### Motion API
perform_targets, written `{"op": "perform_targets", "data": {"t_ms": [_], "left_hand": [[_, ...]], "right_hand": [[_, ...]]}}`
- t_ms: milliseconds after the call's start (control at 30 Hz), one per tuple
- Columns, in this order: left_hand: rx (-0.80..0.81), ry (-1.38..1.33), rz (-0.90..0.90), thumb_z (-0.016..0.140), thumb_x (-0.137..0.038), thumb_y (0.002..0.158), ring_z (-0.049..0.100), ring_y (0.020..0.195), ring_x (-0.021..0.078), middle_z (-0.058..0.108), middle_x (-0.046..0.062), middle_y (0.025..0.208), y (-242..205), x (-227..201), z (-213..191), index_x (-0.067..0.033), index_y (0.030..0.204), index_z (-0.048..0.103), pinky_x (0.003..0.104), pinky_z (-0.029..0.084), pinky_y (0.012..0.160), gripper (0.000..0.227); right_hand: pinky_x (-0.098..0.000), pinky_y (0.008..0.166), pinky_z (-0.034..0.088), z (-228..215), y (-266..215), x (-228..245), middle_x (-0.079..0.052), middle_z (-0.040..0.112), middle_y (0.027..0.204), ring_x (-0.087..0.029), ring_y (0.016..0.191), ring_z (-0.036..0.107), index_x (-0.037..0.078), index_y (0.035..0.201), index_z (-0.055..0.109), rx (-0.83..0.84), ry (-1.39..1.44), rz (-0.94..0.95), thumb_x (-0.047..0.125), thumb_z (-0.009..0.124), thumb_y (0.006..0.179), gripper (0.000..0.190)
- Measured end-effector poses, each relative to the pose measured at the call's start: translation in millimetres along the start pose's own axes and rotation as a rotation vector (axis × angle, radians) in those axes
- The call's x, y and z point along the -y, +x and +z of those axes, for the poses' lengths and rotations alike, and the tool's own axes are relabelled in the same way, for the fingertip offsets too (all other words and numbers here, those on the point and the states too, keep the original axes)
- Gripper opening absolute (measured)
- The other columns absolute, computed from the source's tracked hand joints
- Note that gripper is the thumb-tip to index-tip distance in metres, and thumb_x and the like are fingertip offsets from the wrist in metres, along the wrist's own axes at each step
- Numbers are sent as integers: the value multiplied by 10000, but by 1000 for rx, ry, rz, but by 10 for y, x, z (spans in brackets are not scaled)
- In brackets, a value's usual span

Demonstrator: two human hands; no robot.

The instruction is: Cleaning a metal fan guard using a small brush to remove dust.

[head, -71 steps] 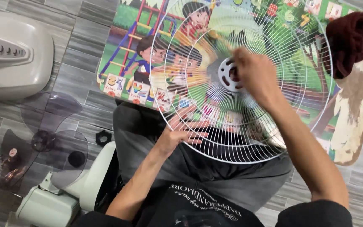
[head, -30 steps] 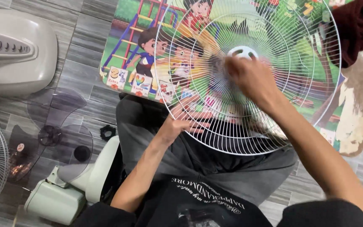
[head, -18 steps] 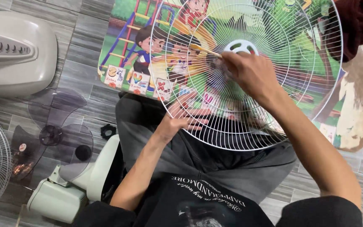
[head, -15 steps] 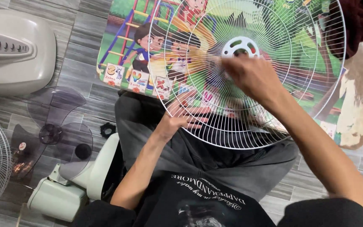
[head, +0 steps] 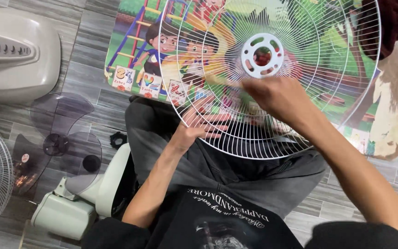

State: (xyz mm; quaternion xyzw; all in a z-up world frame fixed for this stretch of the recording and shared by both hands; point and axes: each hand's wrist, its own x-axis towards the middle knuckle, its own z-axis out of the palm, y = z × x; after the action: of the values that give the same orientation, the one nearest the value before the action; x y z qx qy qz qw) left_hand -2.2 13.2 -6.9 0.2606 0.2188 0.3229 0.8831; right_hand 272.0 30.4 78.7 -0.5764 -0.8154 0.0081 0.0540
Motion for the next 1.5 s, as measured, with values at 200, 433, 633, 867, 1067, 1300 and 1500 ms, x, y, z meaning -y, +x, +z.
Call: {"op": "perform_targets", "data": {"t_ms": [200, 433, 633, 867, 1067, 1300, 1500], "left_hand": [[-8, 33, 3, 532, 182, 636, 704, 1065, 448, 667, 330, 1214, -9, -19, 1, -131, 1442, 394, 535, 628, 808, 876], [24, 31, 16, 540, 150, 678, 670, 1124, 456, 641, 332, 1279, -47, 27, 24, -123, 1482, 351, 556, 613, 857, 870], [50, 29, 21, 501, 143, 670, 670, 1151, 445, 610, 323, 1342, -74, -1, -5, -123, 1547, 260, 488, 623, 878, 947], [57, 47, 9, 501, 159, 626, 698, 1100, 443, 635, 332, 1288, 8, 22, -15, -118, 1578, 254, 453, 624, 812, 1022], [13, 22, 38, 587, 147, 696, 692, 1081, 456, 646, 352, 1250, 0, 3, 11, -121, 1484, 359, 545, 629, 824, 863], [13, 59, 51, 590, 147, 687, 706, 1072, 426, 653, 335, 1252, 9, 35, -1, -128, 1505, 349, 495, 638, 812, 896], [64, 37, 58, 568, 120, 679, 681, 1120, 418, 638, 326, 1287, 27, 100, -100, -145, 1548, 310, 484, 644, 842, 944]], "right_hand": [[-623, 598, 547, -339, -507, -136, -197, 699, 718, -488, 676, 685, 229, 1103, 711, 308, 239, 99, 271, 632, 929, 196], [-502, 568, 564, 96, 8, -344, -77, 665, 756, -371, 627, 690, 379, 1280, 697, -7, -66, 46, 323, 583, 1076, 240], [-464, 510, 504, -509, -447, -355, -103, 744, 763, -325, 553, 635, 225, 1182, 758, 199, 166, 195, 269, 652, 987, 227], [-566, 634, 562, 23, -52, -543, -154, 726, 849, -435, 746, 704, 298, 1314, 720, -38, 21, 213, 317, 605, 1095, 248], [-617, 671, 557, -163, -685, -43, -195, 695, 756, -472, 732, 693, 326, 1230, 703, 188, 49, 419, 426, 508, 1047, 285], [-540, 552, 577, -112, -281, 442, -158, 641, 718, -417, 593, 691, 265, 1262, 695, -127, -115, 401, 361, 552, 1082, 249], [-585, 578, 584, -224, -688, 561, -166, 653, 739, -470, 633, 705, 252, 1287, 653, 85, -116, 549, 398, 504, 1085, 290]]}}
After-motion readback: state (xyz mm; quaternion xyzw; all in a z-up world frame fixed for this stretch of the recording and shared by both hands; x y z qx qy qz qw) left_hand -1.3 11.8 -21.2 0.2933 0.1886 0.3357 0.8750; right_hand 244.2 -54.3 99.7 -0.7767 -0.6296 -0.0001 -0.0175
